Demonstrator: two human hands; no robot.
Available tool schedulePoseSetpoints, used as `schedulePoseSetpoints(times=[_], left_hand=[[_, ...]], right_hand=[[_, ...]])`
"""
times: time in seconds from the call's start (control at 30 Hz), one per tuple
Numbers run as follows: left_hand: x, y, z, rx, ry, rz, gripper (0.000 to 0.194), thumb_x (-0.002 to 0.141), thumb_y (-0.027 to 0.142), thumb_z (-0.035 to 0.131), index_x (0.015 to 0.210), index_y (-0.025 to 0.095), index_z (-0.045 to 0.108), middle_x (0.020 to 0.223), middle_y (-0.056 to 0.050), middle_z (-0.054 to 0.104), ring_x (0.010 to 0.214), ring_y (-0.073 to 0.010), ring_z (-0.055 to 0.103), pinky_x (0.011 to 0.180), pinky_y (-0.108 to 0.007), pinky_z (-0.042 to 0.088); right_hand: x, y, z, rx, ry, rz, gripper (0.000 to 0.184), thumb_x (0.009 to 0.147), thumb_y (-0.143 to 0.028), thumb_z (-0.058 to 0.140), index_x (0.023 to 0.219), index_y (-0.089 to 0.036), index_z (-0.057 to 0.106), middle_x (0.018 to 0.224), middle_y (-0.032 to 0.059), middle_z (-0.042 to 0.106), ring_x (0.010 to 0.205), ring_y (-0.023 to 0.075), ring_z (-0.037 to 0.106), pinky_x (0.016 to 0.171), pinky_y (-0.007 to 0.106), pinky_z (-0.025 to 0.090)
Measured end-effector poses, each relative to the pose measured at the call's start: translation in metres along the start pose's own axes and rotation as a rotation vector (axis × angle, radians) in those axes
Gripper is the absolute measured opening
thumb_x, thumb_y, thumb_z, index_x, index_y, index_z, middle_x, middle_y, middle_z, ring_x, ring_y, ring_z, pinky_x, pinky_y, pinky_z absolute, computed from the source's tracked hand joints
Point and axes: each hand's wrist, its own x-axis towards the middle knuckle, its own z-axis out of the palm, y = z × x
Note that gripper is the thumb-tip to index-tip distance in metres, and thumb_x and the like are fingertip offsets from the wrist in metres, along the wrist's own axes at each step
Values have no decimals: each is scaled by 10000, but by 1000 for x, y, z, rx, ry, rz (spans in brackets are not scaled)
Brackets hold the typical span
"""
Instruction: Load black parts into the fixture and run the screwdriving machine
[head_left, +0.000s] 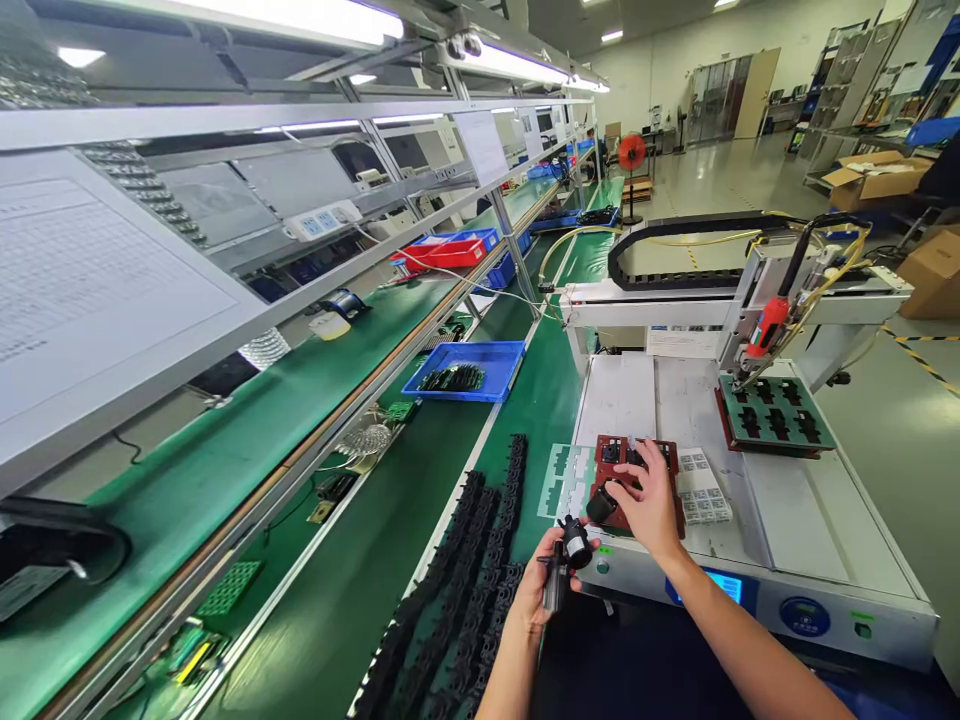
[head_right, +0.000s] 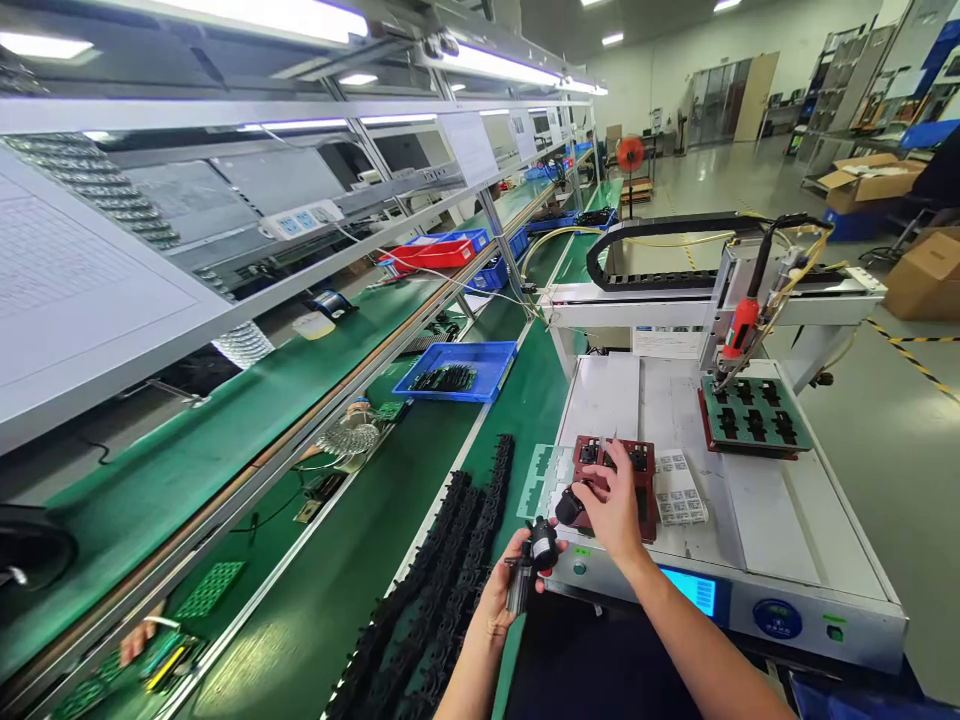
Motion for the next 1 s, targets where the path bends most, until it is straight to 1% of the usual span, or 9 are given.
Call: schedulePoseSetpoints(times=[0.13, 0.23, 0.33, 0.4, 0.5, 0.57, 0.63, 0.73, 1.0], left_hand=[[18, -15, 25, 126, -19, -55, 880, 552, 604, 962, 1287, 231, 652, 1191, -160, 738, 665, -167, 733, 574, -240, 579], [29, -26, 47, 148, 5, -84, 1042, 466, 585, 996, 1367, 250, 593, 1157, -144, 739, 550, -159, 702, 490, -237, 529], [34, -29, 67, 175, 33, -133, 1031, 447, 420, 1006, 1369, 251, 577, 1066, -103, 744, 515, -163, 676, 501, -279, 542], [35, -25, 79, 255, 57, -90, 970, 443, 353, 991, 1328, 244, 607, 1100, -100, 733, 610, -183, 695, 584, -325, 581], [33, -10, 98, 524, 130, 141, 798, 421, 321, 1005, 1154, 219, 704, 1189, -113, 706, 995, -298, 697, 863, -426, 603], [32, 3, 110, 749, 187, 299, 674, 433, 322, 1014, 1043, 211, 749, 1201, -117, 689, 1200, -366, 609, 1027, -488, 541], [29, 14, 120, 945, 221, 393, 584, 495, 338, 1002, 1018, 222, 770, 1244, -122, 650, 1301, -391, 537, 1101, -522, 485], [25, 23, 130, 1150, 222, 459, 477, 627, 296, 935, 1069, 246, 765, 1358, -118, 547, 1370, -368, 491, 1119, -508, 477], [22, 24, 145, 1354, 236, 435, 505, 654, 33, 779, 1100, 262, 713, 1435, -80, 407, 1363, -285, 521, 1141, -447, 495]], right_hand=[[-12, -30, -7, 185, -17, 146, 879, 778, -402, 853, 1513, -354, 373, 1532, 146, 474, 1120, 231, 688, 890, 416, 665], [-22, -33, -11, 256, -5, 231, 848, 757, -402, 873, 1472, -333, 423, 1477, 127, 531, 1162, 242, 681, 987, 453, 634], [-29, -34, -16, 292, -2, 254, 819, 777, -413, 860, 1466, -336, 425, 1468, 118, 546, 1190, 252, 673, 1042, 487, 604], [-31, -38, -22, 275, -35, 201, 769, 831, -424, 813, 1481, -349, 409, 1490, 113, 529, 1233, 255, 648, 1040, 482, 599], [-33, -48, -34, 128, 10, 34, 710, 897, -420, 749, 1504, -368, 384, 1472, 93, 538, 1251, 232, 609, 992, 419, 599], [-38, -56, -44, 60, 23, 15, 709, 920, -419, 725, 1523, -359, 357, 1257, 68, 650, 1077, 195, 646, 904, 373, 595], [-44, -61, -51, 44, -75, 96, 731, 933, -432, 710, 1546, -328, 325, 983, 15, 680, 857, 163, 634, 788, 333, 567], [-55, -60, -57, -25, -206, 207, 800, 933, -458, 706, 1580, -282, 270, 853, -13, 667, 743, 146, 591, 689, 299, 497], [-68, -38, -53, -198, -160, 208, 893, 928, -476, 685, 1622, -241, 175, 879, 11, 718, 717, 160, 599, 678, 316, 489]])
